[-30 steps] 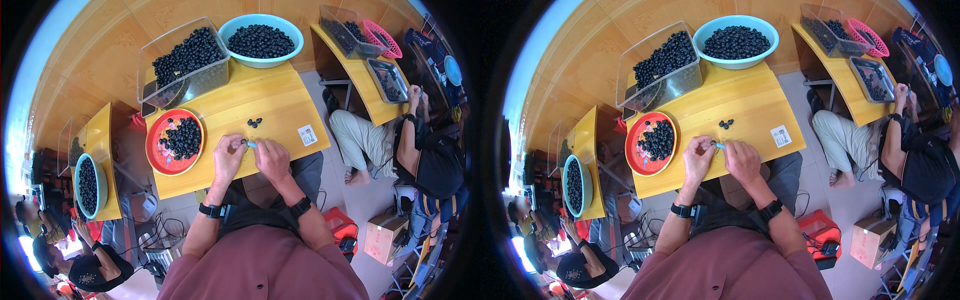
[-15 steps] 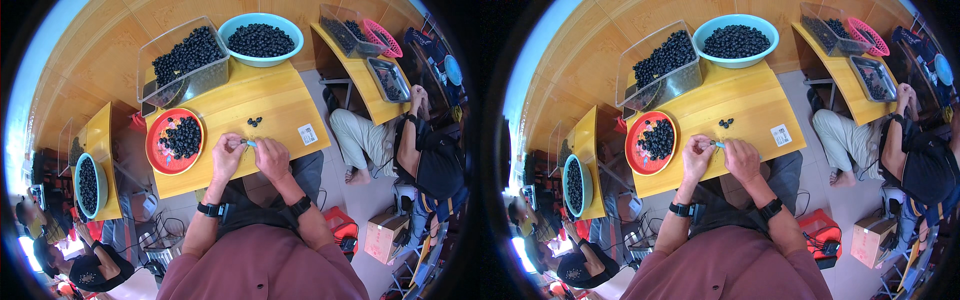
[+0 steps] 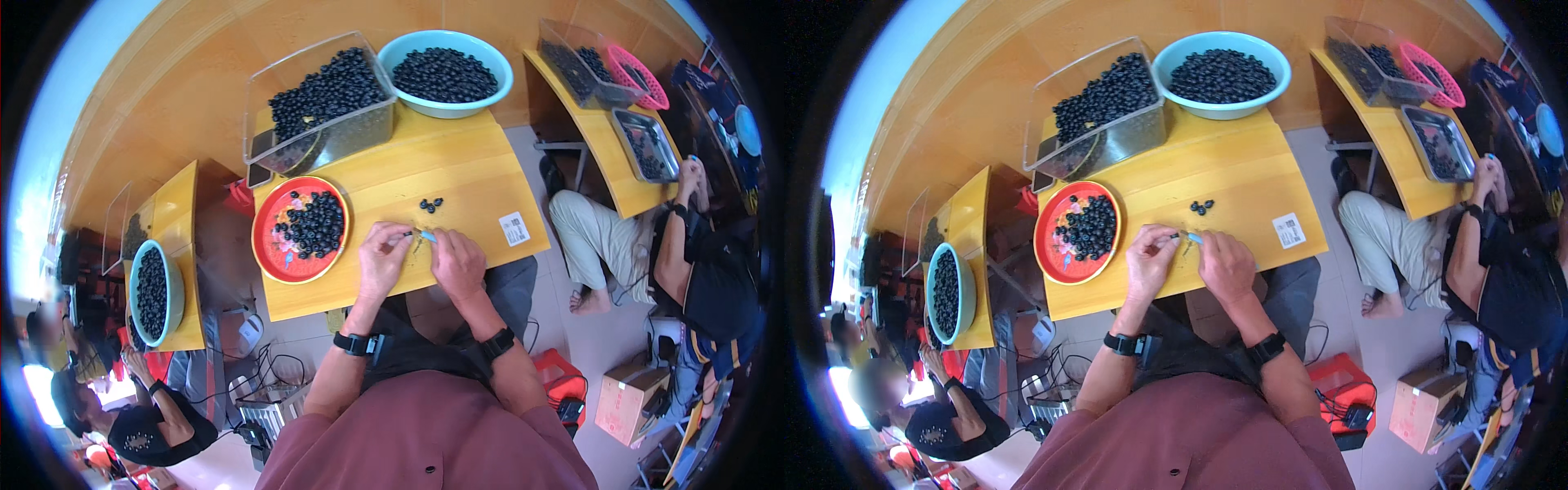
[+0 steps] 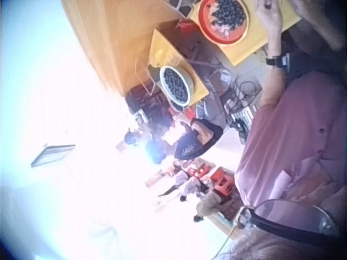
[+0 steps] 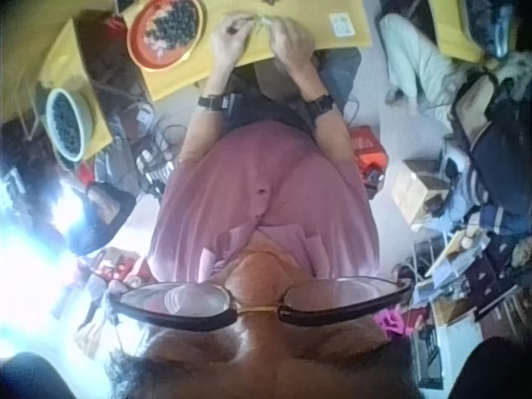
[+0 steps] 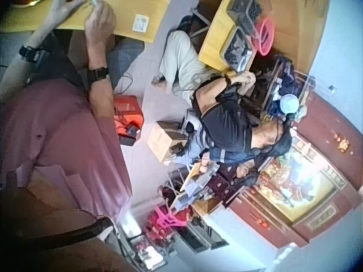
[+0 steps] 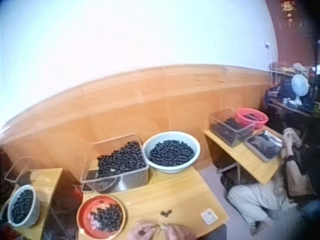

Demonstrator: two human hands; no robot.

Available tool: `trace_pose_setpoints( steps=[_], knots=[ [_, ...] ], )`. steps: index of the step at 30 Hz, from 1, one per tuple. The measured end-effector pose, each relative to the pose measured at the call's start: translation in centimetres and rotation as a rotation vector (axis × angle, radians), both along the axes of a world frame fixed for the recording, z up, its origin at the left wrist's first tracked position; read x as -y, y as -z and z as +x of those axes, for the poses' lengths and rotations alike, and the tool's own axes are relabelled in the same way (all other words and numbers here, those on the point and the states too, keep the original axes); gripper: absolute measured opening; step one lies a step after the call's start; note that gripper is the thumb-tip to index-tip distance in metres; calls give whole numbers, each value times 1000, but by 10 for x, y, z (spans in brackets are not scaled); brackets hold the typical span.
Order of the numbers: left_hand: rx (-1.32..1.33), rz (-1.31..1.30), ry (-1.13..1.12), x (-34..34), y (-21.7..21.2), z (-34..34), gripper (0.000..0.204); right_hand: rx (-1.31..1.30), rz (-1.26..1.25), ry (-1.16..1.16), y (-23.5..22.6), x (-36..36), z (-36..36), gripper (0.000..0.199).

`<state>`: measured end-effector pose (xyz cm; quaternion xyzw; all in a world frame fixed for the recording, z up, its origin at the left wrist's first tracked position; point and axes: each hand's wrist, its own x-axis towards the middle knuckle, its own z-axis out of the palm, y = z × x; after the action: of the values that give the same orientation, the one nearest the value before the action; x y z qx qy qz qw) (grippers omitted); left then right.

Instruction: Inspecting and sorting small black objects from a bowl into a tray using a small hand tool.

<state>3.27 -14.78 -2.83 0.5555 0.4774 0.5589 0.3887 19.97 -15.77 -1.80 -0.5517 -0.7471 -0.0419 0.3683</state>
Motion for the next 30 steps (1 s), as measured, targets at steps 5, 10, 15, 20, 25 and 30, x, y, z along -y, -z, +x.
trace_pose_setpoints(
  steps=[5, 10, 15, 20, 25, 30],
  knots=[
    [-47, 2, -15, 3, -1, 2, 18, 7, 10, 13, 1, 2, 1, 15],
    [-85, -21, -82, 10, -11, -4, 15, 17, 12, 5, 1, 3, 2, 15],
    [-533, 221, -281, 9, -46, -58, 16, 5, 17, -1, -1, 3, 1, 14],
    [-939, 153, -282, -4, -55, -109, 12, 3, 39, 9, -3, 2, 4, 12],
    [-824, 222, -280, -14, -63, -90, 16, -11, 53, 13, 2, 0, 0, 11],
    [-765, 235, 153, -49, -81, -38, 26, 19, 54, 20, 2, 1, 2, 11]
  ],
)
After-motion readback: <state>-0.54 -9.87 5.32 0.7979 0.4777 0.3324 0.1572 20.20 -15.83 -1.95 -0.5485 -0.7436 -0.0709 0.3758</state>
